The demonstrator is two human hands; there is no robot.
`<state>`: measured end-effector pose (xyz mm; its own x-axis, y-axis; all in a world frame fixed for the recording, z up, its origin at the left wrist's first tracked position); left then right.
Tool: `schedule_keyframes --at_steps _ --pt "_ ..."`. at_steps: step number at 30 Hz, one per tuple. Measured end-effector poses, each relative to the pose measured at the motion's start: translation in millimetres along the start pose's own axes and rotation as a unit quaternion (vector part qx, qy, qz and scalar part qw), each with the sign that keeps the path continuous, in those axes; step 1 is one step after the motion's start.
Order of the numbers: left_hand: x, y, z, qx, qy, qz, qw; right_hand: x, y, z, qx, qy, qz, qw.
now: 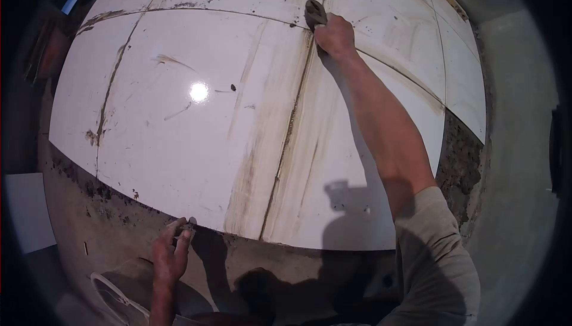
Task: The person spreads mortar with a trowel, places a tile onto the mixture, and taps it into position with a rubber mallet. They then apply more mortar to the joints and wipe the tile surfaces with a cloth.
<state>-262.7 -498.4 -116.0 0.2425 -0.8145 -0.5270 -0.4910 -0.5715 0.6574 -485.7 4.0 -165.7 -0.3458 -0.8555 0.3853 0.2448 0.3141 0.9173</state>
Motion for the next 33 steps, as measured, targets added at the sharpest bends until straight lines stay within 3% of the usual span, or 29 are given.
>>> schedule_keyframes --at_steps 4,6,9,10,13,14,17,19,20,22,27,29,33 --pt "-5 1 -3 0.018 0.042 -0.026 0.999 16 -6 12 0.023 0.051 0.006 0.998" --pt "-3 0 -4 0.011 -0.003 -0.037 0.999 21 -9 17 0.029 0.088 0.009 0.996" --pt "2 -1 -7 0.007 0.012 -0.006 1.000 33 -3 19 0.083 0.135 0.051 0.986" --pt "3 0 -7 0.008 0.015 -0.006 1.000 35 1 6 0.121 0.053 0.210 0.969" --pt "2 -1 -6 0.016 0.013 -0.013 1.000 36 2 4 0.195 0.061 0.228 0.952" --pt "2 -2 -5 0.016 0.007 -0.014 1.000 41 4 2 0.190 0.108 0.195 0.956" --pt "-1 -5 -2 0.017 -0.007 -0.022 1.000 44 8 -11 0.235 0.089 0.202 0.947" --pt "-6 -6 0 0.009 -0.017 -0.034 0.999 39 -1 -14 0.180 0.209 0.042 0.960" --pt "-9 -8 0 0.008 -0.028 -0.042 0.999 40 -1 -25 0.190 0.211 0.032 0.958" --pt "-11 -9 -1 0.014 -0.054 -0.045 0.997 35 -8 -46 0.183 0.233 0.042 0.954" --pt "-18 -11 -9 0.027 -0.024 -0.054 0.998 42 5 -113 0.198 0.245 0.083 0.945" --pt "-17 -13 -12 -0.008 -0.088 -0.042 0.995 42 4 -139 0.181 0.264 0.074 0.944" --pt "-16 -16 -20 -0.010 -0.082 -0.062 0.995 51 9 -193 0.201 0.242 0.118 0.942"
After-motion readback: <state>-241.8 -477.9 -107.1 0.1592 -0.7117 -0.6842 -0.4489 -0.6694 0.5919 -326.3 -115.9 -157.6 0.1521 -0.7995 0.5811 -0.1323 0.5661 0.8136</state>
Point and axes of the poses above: each hand's wrist, its own z-axis towards the middle knuckle, its own y-axis out of the back of the hand, x = y × z, the point moved 3 cm from there along z, towards the middle knuckle, and after that the axes turned 6 degrees about y, right-handed, at the moved point
